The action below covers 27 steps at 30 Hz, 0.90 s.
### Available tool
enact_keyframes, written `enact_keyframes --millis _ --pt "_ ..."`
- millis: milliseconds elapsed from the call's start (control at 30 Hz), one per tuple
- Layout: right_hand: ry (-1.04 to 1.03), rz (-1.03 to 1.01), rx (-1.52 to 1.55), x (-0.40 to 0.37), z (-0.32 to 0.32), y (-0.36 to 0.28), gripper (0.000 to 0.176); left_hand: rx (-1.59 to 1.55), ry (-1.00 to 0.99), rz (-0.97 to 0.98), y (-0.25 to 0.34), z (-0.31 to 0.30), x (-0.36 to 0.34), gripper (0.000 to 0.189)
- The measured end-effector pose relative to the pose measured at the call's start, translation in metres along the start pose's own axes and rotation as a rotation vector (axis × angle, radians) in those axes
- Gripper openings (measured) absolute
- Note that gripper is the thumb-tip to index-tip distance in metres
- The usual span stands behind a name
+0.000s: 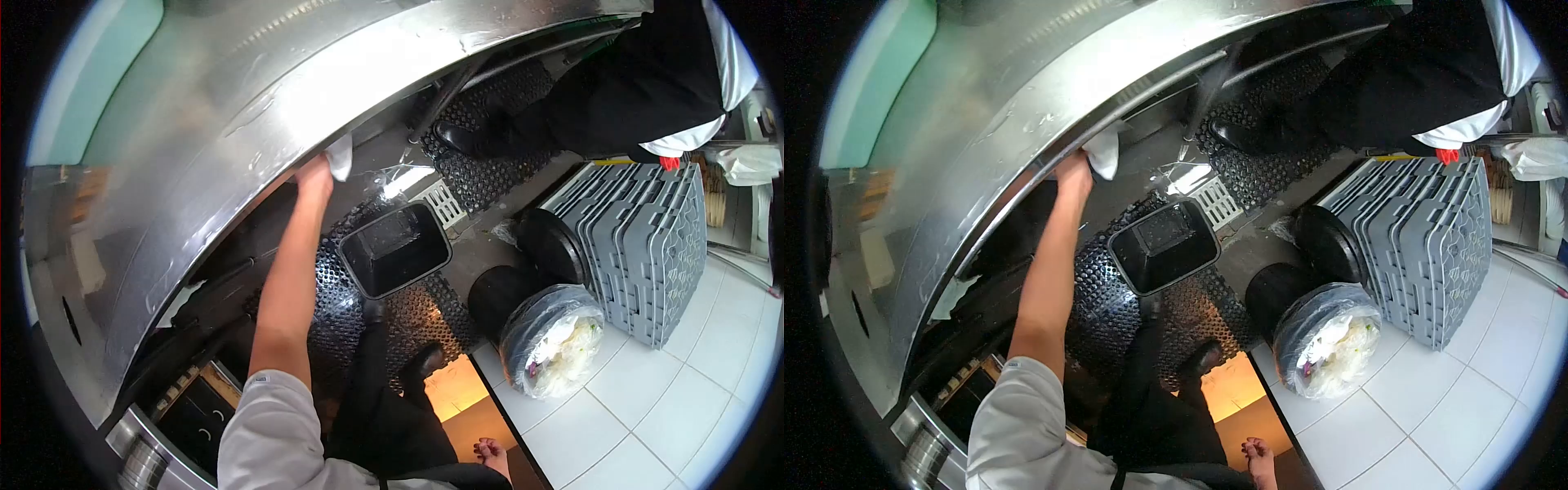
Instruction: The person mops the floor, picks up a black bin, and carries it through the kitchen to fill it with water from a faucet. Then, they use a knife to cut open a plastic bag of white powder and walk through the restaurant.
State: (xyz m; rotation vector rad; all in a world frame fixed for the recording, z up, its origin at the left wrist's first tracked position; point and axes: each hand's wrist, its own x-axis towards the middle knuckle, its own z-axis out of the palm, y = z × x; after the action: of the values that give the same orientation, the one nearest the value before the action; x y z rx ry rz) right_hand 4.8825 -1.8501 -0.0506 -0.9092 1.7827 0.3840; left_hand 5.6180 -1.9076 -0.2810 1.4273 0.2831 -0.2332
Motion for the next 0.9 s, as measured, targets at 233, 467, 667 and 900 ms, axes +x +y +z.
enact_keyframes --millis 233,467,667,900 --pt "-0.148 -0.460 -0.233 0.105 0.022 0.015 0.024 -0.286 -0.223 -0.121 0.029 -0.058 -0.163 0.010" --pt "-0.880 -0.199 0.349 0.134 0.122 -0.163 0.066 -0.559 -0.374 -0.284 0.114 -0.083 -0.326 0.009" --pt "-1.508 -0.181 1.021 0.082 0.201 -0.230 0.100 -0.525 -0.424 -0.314 0.176 -0.064 -0.385 0.007" --pt "-1.366 -0.126 1.105 0.061 0.195 -0.250 0.065 -0.262 -0.410 0.007 0.167 -0.062 -0.377 0.015"
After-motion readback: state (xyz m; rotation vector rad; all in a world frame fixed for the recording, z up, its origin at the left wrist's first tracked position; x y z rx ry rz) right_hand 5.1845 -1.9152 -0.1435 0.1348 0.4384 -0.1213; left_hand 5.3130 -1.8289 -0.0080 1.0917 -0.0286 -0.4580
